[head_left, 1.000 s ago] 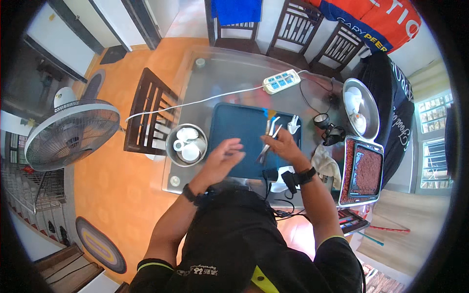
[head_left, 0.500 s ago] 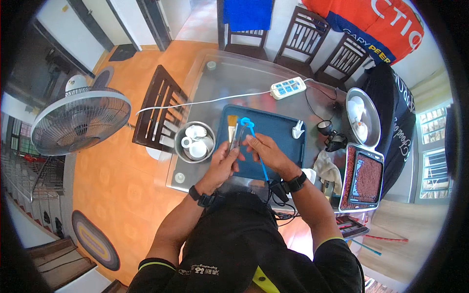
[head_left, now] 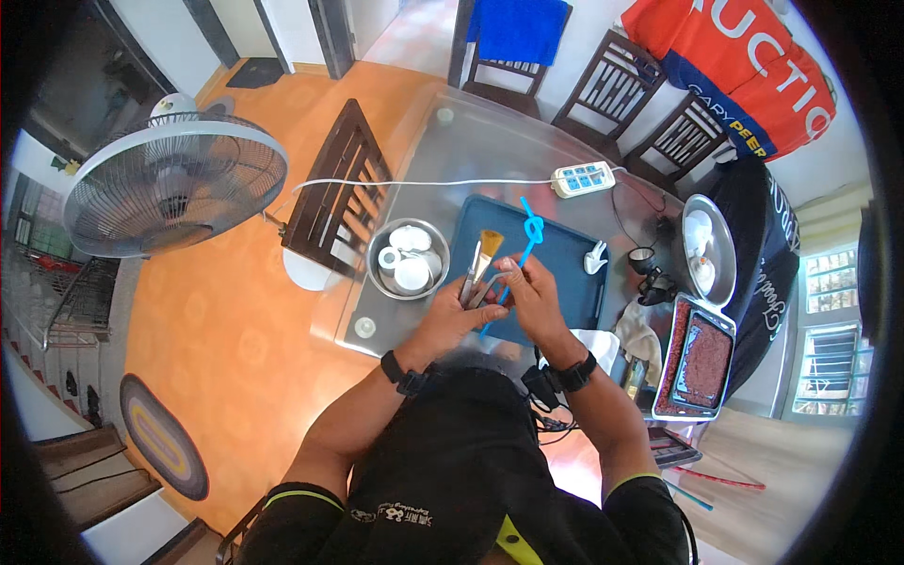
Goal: The person handles a teapot, cups, and a pitcher on a tray, then wipes a fan's motor housing and cage with a cloth. They move to a staircase and wipe the metal handrail and its supports with the cloth.
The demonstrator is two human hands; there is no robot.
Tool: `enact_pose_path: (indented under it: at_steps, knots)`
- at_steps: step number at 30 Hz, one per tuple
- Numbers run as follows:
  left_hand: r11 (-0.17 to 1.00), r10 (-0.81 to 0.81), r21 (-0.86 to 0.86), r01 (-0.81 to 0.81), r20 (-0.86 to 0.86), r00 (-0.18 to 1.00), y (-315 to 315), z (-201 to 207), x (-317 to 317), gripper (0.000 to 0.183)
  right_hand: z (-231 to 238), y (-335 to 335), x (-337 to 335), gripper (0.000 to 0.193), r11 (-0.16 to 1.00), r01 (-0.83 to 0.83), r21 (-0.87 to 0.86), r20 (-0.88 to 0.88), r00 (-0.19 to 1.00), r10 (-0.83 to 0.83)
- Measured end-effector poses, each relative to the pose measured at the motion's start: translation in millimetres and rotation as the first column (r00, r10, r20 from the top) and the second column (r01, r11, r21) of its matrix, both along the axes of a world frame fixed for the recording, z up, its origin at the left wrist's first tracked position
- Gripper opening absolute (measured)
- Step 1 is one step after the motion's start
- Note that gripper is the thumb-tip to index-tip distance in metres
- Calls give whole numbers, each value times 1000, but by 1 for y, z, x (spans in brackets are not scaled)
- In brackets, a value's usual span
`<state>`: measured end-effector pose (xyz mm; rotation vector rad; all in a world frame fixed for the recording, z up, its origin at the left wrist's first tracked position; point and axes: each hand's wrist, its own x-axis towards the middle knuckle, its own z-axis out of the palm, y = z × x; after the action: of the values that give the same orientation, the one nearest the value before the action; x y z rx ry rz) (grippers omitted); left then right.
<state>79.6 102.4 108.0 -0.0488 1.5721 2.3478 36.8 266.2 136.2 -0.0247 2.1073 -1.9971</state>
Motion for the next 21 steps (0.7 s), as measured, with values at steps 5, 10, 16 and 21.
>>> enact_pose_path:
  at_steps: [5, 10, 16, 21]
  knots:
    - [971, -147, -194, 137, -40, 988, -37, 1, -12, 39, 15, -9, -1, 20, 998, -62, 17, -16, 998, 62]
    - [968, -151, -203, 147, -3, 989, -83, -4, -16, 38, 41, -22, -3, 16, 998, -31, -48, 57, 998, 34]
    - [932, -121, -350, 90, -66, 990, -114, -12, -33, 34, 30, -44, 4, 13, 999, 43, -19, 63, 997, -42]
    - [712, 112, -681, -168, -126, 986, -141, -20, -51, 32, 24, -47, -4, 15, 982, 138, 132, -119, 985, -123]
